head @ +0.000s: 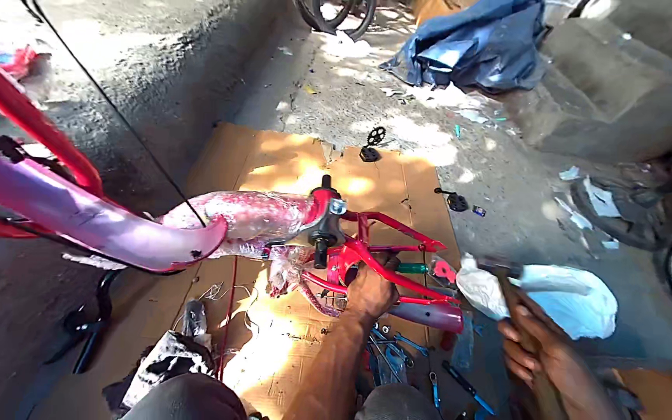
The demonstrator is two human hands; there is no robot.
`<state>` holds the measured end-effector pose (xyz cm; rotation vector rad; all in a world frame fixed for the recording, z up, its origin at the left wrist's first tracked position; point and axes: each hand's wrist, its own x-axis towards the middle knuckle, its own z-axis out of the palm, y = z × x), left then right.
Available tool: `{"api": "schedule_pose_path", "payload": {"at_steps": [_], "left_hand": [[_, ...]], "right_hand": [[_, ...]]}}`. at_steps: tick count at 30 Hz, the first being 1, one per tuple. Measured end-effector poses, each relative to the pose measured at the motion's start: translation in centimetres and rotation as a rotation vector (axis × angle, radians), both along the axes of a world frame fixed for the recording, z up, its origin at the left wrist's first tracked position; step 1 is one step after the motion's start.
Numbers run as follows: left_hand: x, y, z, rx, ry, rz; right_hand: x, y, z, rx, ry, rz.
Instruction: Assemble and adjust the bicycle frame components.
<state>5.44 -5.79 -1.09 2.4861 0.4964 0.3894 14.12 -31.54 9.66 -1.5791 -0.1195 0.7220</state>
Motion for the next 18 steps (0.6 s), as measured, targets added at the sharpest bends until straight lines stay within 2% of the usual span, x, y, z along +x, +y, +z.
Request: {"api": "schedule_pose_path", "payload": {"at_steps": [2,4,5,6,8,9,13,16,18], "left_hand": [[0.0,0.1,0.3,-0.049,0.052,-0.005],[-0.1,0.0,0.2,-0.05,0.035,-0.023],[0.0,0.0,0.0,-0.035,0.019,-0.025],[0.0,0.0,-0.1,-0.025,0.002,-0.022],[0.0,0.0,-0.3,-0.023,-0.041,-0.008],[-0.1,-0.2,-0.3,-0.025,-0.046,-0.005],[0.4,0.0,0.4,-0.086,0.035,0.003],[0.2,0.0,0.5,-0.112,0.054,0.013],[0.3,-0.1,0.3,-0.068,-0.014,0.031]], "right_hand": [[0.7,-0.4,-0.1,0.018,-0.088,-0.17],[-0.5,0.9,-0.2,-0.001,-0.071,-0.296],[-1.6,1.9,-0.1,-0.033,-0.033,-0.262],[-2.2,2.4,0.0,-0.063,0.021,-0.129],[-1.3,2.0,0.5,-0.022,0.153,0.181],[-0.4,1.5,1.1,0.013,0.152,0.213],[2.9,-0.9,2.8,-0.019,-0.115,-0.011],[1.5,1.3,2.4,-0.13,-0.101,-0.151],[-0.6,3.4,2.3,-0.22,0.01,0.095]]}}
